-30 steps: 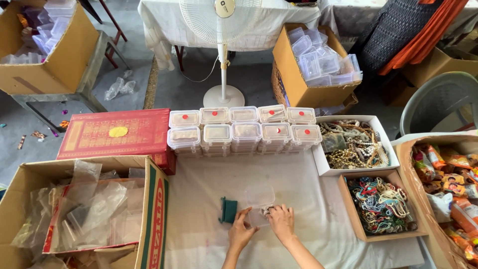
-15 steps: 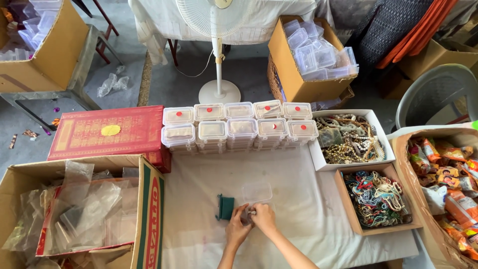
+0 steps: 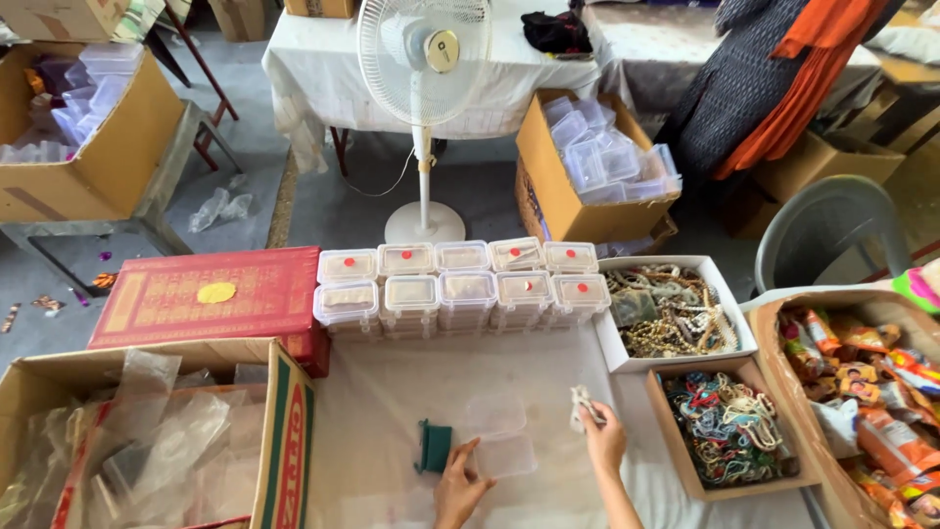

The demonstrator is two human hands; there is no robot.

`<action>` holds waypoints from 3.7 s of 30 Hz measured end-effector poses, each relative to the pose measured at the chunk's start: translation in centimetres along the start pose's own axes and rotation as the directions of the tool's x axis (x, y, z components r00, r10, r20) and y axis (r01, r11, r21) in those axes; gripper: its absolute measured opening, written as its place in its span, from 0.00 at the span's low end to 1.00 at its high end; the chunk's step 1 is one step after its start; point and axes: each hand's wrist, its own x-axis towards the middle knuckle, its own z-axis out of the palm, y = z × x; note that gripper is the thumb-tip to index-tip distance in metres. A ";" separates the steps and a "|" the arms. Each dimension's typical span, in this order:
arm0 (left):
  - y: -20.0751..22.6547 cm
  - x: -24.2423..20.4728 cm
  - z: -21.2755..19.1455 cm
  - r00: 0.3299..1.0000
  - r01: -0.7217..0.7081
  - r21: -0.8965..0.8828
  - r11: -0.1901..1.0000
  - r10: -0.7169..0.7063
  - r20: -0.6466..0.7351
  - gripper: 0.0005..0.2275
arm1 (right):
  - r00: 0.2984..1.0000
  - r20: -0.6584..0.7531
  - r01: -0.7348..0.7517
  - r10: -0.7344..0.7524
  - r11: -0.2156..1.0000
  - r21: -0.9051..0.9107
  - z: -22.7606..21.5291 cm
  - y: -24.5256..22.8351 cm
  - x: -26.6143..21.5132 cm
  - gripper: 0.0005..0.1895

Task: Sorting small jewelry components into containers and measuring/packaging a necklace.

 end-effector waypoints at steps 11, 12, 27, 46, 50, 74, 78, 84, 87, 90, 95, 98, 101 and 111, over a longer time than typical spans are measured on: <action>-7.3 3.4 3.6 0.993 -0.036 -0.066 0.997 0.043 0.113 0.40 | 0.865 0.463 -0.270 0.193 0.957 0.106 7.5 11.7 -5.6 0.20; -7.4 3.4 3.5 0.992 -0.042 -0.092 0.995 0.053 0.118 0.41 | 0.858 0.484 -0.280 0.172 0.947 0.160 7.8 12.3 -5.6 0.19; -6.2 4.1 1.5 0.909 0.008 0.361 0.933 0.143 -0.391 0.18 | 0.737 0.595 -0.484 0.319 0.864 0.136 5.1 10.3 -5.6 0.18; -5.2 3.6 -2.9 0.880 0.390 -0.034 0.920 -0.384 -0.280 0.35 | 0.721 0.623 -0.489 0.305 0.860 0.145 4.0 6.2 -6.0 0.17; -3.7 3.0 -3.0 0.865 0.433 0.010 0.901 -0.412 -0.287 0.30 | 0.720 0.614 -0.478 0.323 0.872 0.102 3.6 4.7 -6.1 0.18; 3.3 1.0 2.6 0.987 -0.160 0.168 0.973 0.160 0.011 0.19 | 0.736 0.622 -0.451 0.267 0.879 0.157 4.7 6.2 -5.8 0.19; 2.0 1.0 3.6 0.985 -0.161 0.225 0.961 0.172 -0.031 0.16 | 0.755 0.613 -0.413 0.231 0.895 0.171 4.4 5.8 -6.0 0.19; 1.2 0.4 3.0 0.946 -0.272 0.387 0.881 0.319 -0.061 0.14 | 0.739 0.607 -0.432 0.291 0.897 0.095 4.1 4.0 -6.3 0.18; 1.7 0.3 2.6 0.900 -0.358 0.422 0.833 0.429 -0.082 0.15 | 0.736 0.621 -0.437 0.270 0.890 0.131 3.8 3.3 -6.4 0.18; 2.9 -0.4 1.7 0.823 -0.440 0.468 0.766 0.553 -0.130 0.16 | 0.736 0.620 -0.439 0.271 0.889 0.133 4.1 3.9 -6.3 0.18; 0.2 0.1 4.3 0.784 -0.544 0.427 0.722 0.619 -0.049 0.13 | 0.739 0.621 -0.442 0.261 0.883 0.156 4.5 4.9 -6.2 0.18; -0.2 -0.2 4.9 0.773 -0.579 0.419 0.700 0.635 0.008 0.16 | 0.740 0.622 -0.448 0.255 0.877 0.173 4.3 4.3 -6.3 0.18; -0.1 -0.3 4.7 0.777 -0.580 0.400 0.710 0.629 0.012 0.17 | 0.743 0.617 -0.452 0.259 0.874 0.178 4.1 3.8 -6.2 0.17; 0.0 -0.7 0.9 0.922 -0.190 0.018 0.982 0.184 -0.340 0.13 | 0.716 0.664 -0.447 0.217 0.873 0.196 5.1 6.4 -5.3 0.16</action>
